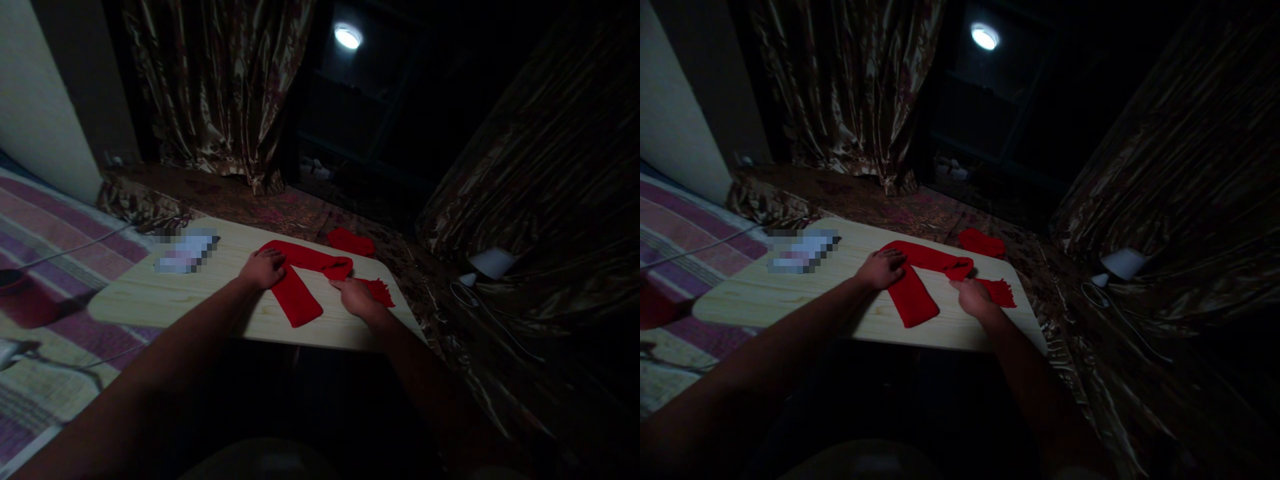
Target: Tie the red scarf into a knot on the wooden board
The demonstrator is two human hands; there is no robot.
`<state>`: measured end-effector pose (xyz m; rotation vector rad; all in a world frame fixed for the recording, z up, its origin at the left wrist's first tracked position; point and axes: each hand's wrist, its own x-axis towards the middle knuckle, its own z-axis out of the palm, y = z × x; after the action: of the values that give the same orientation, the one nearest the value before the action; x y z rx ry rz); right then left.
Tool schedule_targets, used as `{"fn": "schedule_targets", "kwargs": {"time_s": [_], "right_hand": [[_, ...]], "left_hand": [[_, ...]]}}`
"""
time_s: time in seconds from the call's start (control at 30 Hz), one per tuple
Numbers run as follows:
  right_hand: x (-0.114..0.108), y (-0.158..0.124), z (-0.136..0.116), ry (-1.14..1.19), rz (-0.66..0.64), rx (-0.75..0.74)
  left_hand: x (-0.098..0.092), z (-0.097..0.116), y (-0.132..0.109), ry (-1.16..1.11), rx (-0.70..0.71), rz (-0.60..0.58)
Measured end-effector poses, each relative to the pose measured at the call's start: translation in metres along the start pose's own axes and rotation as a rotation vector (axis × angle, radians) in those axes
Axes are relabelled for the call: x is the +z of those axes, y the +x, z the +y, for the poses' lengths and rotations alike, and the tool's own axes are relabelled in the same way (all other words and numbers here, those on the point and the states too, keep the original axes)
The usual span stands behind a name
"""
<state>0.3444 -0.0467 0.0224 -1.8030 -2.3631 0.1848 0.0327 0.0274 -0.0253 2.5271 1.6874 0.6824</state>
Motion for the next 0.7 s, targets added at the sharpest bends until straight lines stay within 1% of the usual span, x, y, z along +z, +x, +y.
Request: {"fn": "schedule_targets", "kwargs": {"time_s": [0.07, 0.13, 0.17, 0.23, 0.3, 0.33, 0.43, 0.6, 0.63, 0.7], "right_hand": [[-0.007, 0.013, 0.003, 0.167, 0.113, 0.057], [-0.015, 0.027, 0.005, 0.402, 0.212, 0.172], [-0.019, 0.033, 0.005, 0.543, 0.232, 0.242], [-0.025, 0.041, 0.005, 0.842, 0.190, 0.372], [-0.026, 0.044, 0.004, 1.103, 0.107, 0.445], [-0.026, 0.045, 0.004, 1.199, 0.082, 0.464], [-0.022, 0.045, -0.001, 1.337, 0.079, 0.474], [-0.010, 0.040, -0.015, 1.391, 0.233, 0.376], [-0.007, 0.037, -0.018, 1.411, 0.245, 0.370], [-0.001, 0.030, -0.024, 1.458, 0.203, 0.381]], "left_hand": [[0.000, -0.001, 0.000, -0.002, 0.007, 0.001], [0.000, -0.002, 0.000, -0.004, 0.007, 0.000], [0.000, -0.002, 0.000, -0.004, 0.004, -0.001], [0.001, -0.002, 0.001, -0.004, 0.001, 0.000], [0.001, -0.003, 0.000, -0.001, 0.004, 0.007], [0.001, -0.003, 0.000, -0.001, 0.005, 0.010], [0.001, -0.002, 0.000, -0.002, -0.001, 0.006], [0.002, -0.002, 0.000, 0.002, 0.002, 0.004], [0.002, -0.002, 0.000, 0.003, 0.005, 0.005], [0.002, -0.003, 0.000, 0.000, 0.007, 0.009]]}}
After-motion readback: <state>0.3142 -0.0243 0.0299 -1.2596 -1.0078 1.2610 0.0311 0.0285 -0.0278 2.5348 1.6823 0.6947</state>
